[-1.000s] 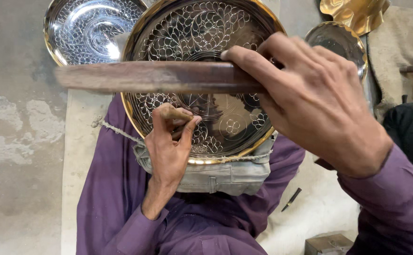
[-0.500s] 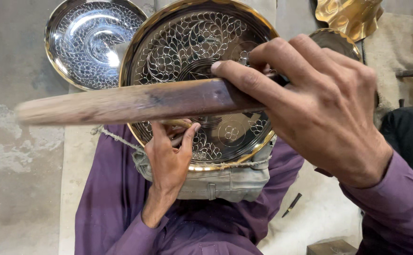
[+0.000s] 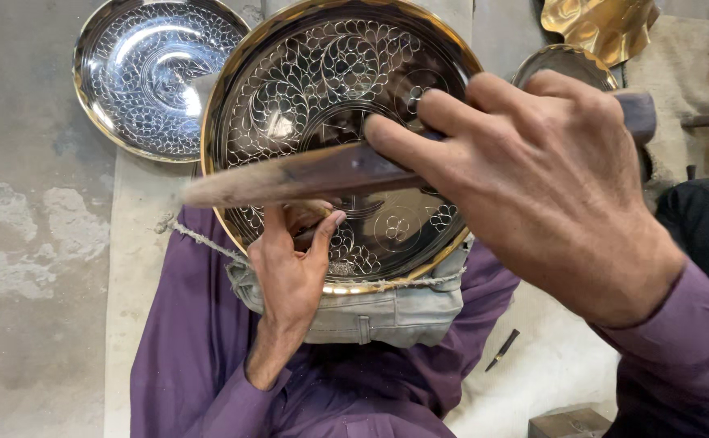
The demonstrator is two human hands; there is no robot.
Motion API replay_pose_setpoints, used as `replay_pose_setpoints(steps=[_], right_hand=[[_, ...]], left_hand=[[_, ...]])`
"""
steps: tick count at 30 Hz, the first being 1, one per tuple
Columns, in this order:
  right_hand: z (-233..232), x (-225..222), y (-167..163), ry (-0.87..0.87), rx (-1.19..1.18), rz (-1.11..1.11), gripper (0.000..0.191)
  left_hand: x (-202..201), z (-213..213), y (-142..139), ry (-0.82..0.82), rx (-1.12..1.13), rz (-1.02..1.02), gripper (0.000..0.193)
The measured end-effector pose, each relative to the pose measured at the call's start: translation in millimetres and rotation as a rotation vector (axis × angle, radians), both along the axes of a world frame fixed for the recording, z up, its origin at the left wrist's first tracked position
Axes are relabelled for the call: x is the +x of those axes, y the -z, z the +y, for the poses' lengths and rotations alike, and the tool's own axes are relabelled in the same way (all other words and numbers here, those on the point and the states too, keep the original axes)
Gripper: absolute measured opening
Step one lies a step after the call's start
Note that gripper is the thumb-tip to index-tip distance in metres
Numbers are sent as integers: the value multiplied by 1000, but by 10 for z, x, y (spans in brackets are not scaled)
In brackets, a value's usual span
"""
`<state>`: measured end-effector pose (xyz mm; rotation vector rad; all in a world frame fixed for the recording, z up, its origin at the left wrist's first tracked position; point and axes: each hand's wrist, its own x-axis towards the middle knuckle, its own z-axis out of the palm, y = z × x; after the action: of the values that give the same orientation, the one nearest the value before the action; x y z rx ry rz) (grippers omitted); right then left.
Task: The person sits cross-legged on the floor with a large engraved brass tray on their lap. They hold a small punch against the tray's surface with one hand and strike it with a wooden mallet held in the other hand, working the decorative pattern into the metal and repositioning the punch across the design.
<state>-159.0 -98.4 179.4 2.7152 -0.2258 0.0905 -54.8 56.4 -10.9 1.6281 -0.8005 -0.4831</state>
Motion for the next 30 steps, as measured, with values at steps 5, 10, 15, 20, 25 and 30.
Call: replay_pose_setpoints(steps=[5, 10, 15, 20, 25, 30], right_hand=[[-24, 9, 65, 93, 315, -93, 42], [-105, -77, 130, 81, 154, -95, 42], [-129, -159, 185, 158, 152, 52, 40], [-152, -131, 164, 163, 287, -80, 44], [-167, -199, 175, 202, 128, 29, 41], [-217, -305, 314, 287, 215, 152, 38]], left_hand=[[-2, -6, -18, 4, -34, 11, 30], [-13, -31, 10, 21, -38, -8, 34], [4, -23, 92, 26, -15, -104, 41], [8, -30, 174, 34, -30, -186, 42], [-28, -14, 181, 57, -16, -155, 48], [3, -37, 189, 88, -33, -169, 46]])
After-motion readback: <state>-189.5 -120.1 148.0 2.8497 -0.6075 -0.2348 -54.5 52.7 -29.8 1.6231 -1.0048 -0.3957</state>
